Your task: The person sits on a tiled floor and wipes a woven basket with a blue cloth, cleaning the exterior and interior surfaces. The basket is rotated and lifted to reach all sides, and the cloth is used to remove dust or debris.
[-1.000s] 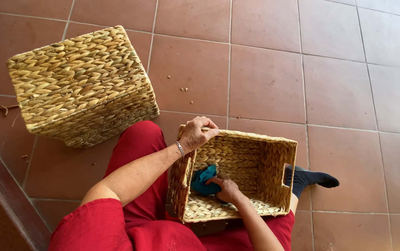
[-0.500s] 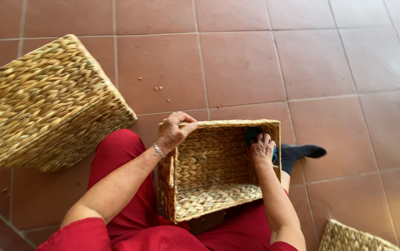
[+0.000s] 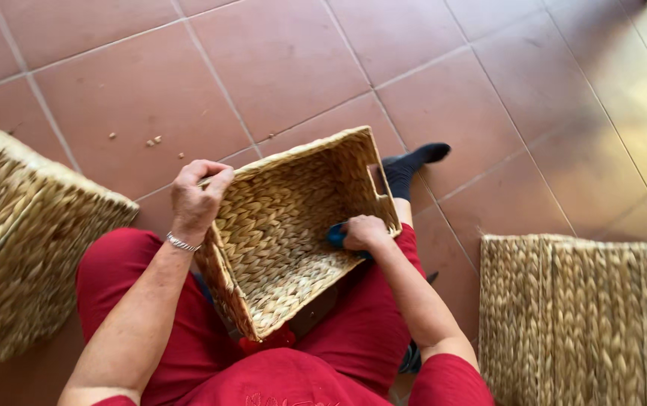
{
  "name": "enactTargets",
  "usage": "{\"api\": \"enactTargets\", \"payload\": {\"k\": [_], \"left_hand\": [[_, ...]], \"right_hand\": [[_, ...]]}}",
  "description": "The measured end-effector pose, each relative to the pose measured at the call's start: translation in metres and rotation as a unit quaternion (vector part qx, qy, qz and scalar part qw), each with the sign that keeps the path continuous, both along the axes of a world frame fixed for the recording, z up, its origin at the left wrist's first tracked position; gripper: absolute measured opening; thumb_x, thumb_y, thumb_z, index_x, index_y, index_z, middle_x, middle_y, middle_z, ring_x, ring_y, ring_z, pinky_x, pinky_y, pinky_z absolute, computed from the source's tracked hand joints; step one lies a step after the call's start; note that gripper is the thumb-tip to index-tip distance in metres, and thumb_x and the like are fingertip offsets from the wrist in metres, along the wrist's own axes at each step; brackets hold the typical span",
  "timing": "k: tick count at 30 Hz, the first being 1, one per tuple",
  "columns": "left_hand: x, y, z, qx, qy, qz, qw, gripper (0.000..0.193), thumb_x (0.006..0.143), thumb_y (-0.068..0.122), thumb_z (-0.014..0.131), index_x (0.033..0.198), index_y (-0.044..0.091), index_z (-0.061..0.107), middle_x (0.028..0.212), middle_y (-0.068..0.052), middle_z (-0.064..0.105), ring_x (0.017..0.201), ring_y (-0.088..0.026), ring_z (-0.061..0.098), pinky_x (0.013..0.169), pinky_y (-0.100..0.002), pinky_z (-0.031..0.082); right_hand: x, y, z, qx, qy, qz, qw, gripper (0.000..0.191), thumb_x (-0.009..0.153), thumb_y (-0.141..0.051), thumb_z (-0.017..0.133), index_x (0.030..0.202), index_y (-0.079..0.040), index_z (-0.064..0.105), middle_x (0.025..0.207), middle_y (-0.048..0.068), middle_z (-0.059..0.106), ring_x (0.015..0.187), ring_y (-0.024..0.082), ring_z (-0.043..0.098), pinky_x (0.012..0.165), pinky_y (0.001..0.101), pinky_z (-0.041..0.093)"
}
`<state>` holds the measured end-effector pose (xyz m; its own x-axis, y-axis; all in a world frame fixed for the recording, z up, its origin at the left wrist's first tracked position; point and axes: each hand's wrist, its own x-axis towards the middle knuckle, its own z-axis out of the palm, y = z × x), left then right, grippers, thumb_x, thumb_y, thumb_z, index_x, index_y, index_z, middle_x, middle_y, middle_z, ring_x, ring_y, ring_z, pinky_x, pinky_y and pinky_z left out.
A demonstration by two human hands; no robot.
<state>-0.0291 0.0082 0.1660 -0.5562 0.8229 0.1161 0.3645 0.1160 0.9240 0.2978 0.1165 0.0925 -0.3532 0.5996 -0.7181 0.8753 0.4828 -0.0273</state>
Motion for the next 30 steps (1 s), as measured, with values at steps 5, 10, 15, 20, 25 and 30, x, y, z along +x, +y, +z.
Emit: {"api": "enactTargets", "payload": {"k": [5,10,15,20,25,30], "left_hand": [[0.017,0.001,0.034,0.021,0.057,-0.002,0.998,0.014,0.094,0.022,0.077,0.096,0.008,0.078,0.096,-0.007,0.073,0.092,-0.019,0.068,0.085,-0.032,0.052],[0.032,0.011,0.058,0.045,-0.047,-0.013,0.998,0.014,0.096,0.022,0.076,0.099,0.008,0.075,0.096,-0.004,0.073,0.087,-0.015,0.067,0.082,-0.031,0.053],[0.040,0.028,0.071,0.067,0.078,-0.048,0.994,0.012,0.096,0.021,0.078,0.098,0.008,0.078,0.096,-0.007,0.072,0.091,-0.017,0.066,0.085,-0.034,0.053],[0.043,0.038,0.076,0.057,0.072,-0.042,0.995,0.013,0.095,0.023,0.079,0.096,0.010,0.078,0.096,-0.007,0.070,0.091,-0.016,0.064,0.086,-0.034,0.050],[0.049,0.035,0.080,0.082,0.154,-0.033,0.984,0.015,0.096,0.026,0.079,0.093,0.010,0.079,0.090,-0.005,0.073,0.092,-0.018,0.063,0.096,-0.038,0.040],[0.053,0.031,0.085,0.085,0.127,-0.027,0.988,0.020,0.098,0.029,0.076,0.093,0.010,0.077,0.088,-0.004,0.071,0.090,-0.018,0.064,0.094,-0.035,0.043]], "right_hand": [[-0.028,-0.072,0.063,-0.066,0.157,0.035,0.985,0.054,0.076,-0.053,0.072,0.128,-0.035,0.071,0.108,0.014,0.076,0.099,0.034,0.072,0.089,0.0462,0.057],[-0.029,-0.128,0.109,-0.233,0.499,0.046,0.833,0.048,0.088,-0.037,0.076,0.132,-0.021,0.069,0.115,0.012,0.075,0.104,0.030,0.073,0.092,0.0398,0.057],[0.008,-0.143,0.113,-0.092,0.485,0.029,0.869,0.041,0.087,-0.032,0.078,0.126,-0.021,0.073,0.110,0.009,0.074,0.104,0.029,0.071,0.091,0.0391,0.055],[0.065,-0.138,0.090,0.093,0.431,-0.068,0.895,0.037,0.083,-0.030,0.079,0.119,-0.025,0.074,0.107,0.007,0.071,0.105,0.027,0.068,0.091,0.0386,0.053],[0.085,-0.144,0.072,0.179,0.358,-0.200,0.894,0.039,0.086,-0.030,0.080,0.123,-0.024,0.073,0.105,0.010,0.070,0.102,0.028,0.068,0.089,0.0404,0.053],[0.040,-0.166,0.079,-0.131,0.621,-0.392,0.666,0.049,0.093,-0.028,0.073,0.139,-0.011,0.063,0.117,0.006,0.070,0.103,0.016,0.066,0.093,0.0315,0.055]]}}
